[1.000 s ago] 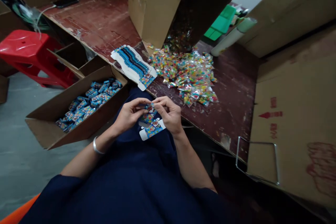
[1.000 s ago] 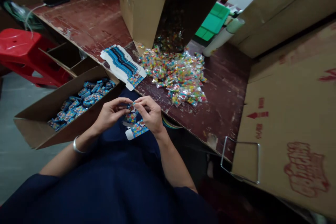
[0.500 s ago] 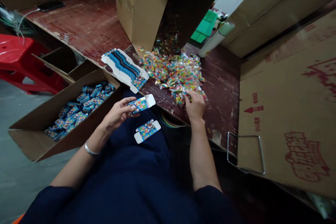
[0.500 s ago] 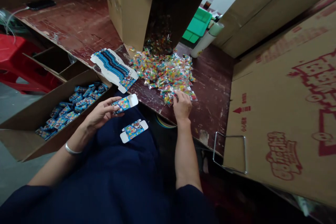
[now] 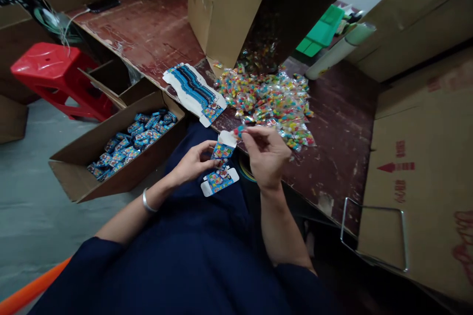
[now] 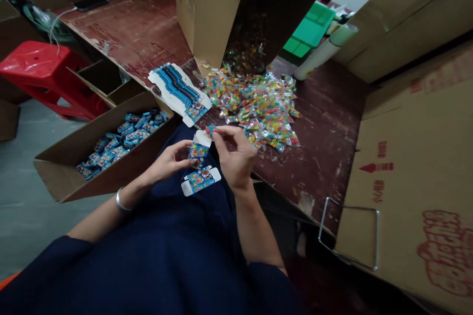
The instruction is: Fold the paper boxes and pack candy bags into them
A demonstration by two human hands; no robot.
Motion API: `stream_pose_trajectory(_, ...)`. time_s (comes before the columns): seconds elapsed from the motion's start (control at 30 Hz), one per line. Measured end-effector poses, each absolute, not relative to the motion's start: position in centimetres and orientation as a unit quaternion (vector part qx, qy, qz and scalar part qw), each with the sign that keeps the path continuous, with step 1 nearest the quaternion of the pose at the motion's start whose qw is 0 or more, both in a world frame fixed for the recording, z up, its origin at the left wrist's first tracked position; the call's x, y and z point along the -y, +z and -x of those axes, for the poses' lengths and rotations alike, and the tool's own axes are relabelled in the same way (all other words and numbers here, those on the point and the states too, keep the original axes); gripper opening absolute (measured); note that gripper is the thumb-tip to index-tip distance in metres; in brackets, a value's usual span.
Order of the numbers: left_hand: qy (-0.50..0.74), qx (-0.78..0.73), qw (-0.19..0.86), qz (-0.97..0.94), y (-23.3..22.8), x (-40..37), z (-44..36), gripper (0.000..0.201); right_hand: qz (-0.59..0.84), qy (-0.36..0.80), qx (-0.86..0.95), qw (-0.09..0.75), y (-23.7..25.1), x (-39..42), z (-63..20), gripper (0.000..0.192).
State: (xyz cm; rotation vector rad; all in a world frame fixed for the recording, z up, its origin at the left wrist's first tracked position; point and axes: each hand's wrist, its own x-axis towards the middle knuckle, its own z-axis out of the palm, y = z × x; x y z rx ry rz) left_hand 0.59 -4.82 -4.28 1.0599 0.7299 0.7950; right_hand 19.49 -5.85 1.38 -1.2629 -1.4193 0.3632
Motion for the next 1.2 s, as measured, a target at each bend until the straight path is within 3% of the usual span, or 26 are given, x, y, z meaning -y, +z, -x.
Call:
stream_pose_trajectory(0.27,0.413,-0.346,0.666,-0.516,-4.4,5.3,-0.7,0.037,0.549,0.046,0.733,0.399,1.8,5.5,-19.4,0.015)
stream_pose_trajectory(0.37,0.441,-0.359,0.638,-0.519,-4.3,5.6,-0.8,0.043,0.531,0.080,0.759,0.369,1.7,5.3,-19.6,0.019)
stream_pose_trajectory(0.53,0.473,-0.353,0.629,-0.506,-3.0,5.9,-0.5,0.070,0.512,0.207,0.694,0.462,0.4,5.7,-19.1,0.019)
stream_pose_trajectory(0.7,0.467,-0.350,0.651,-0.486,-2.7,5.9,-0.5,0.049,0.513,0.293,0.634,0.500,-1.0,6.3,-18.2,0.013)
stream_pose_trajectory(0.83,0.439,-0.351,0.661,-0.497,-2.8,5.8,-0.5,0.042,0.511,0.297,0.614,0.523,-1.6,6.3,-17.9,0.013)
stream_pose_trajectory(0.93,0.450,-0.338,0.671,-0.483,-2.5,5.6,-0.5,0.046,0.489,0.284,0.605,0.561,-1.8,6.4,-17.4,0.008)
stream_pose_trajectory(1.03,0.471,-0.322,0.688,-0.447,-2.2,5.6,-0.6,0.055,0.476,0.301,0.576,0.592,-1.5,6.4,-16.8,0.018)
stream_pose_trajectory(1.2,0.481,-0.362,0.636,-0.483,-2.3,5.7,-0.5,0.050,0.493,0.363,0.560,0.559,-0.3,5.9,-16.7,0.017)
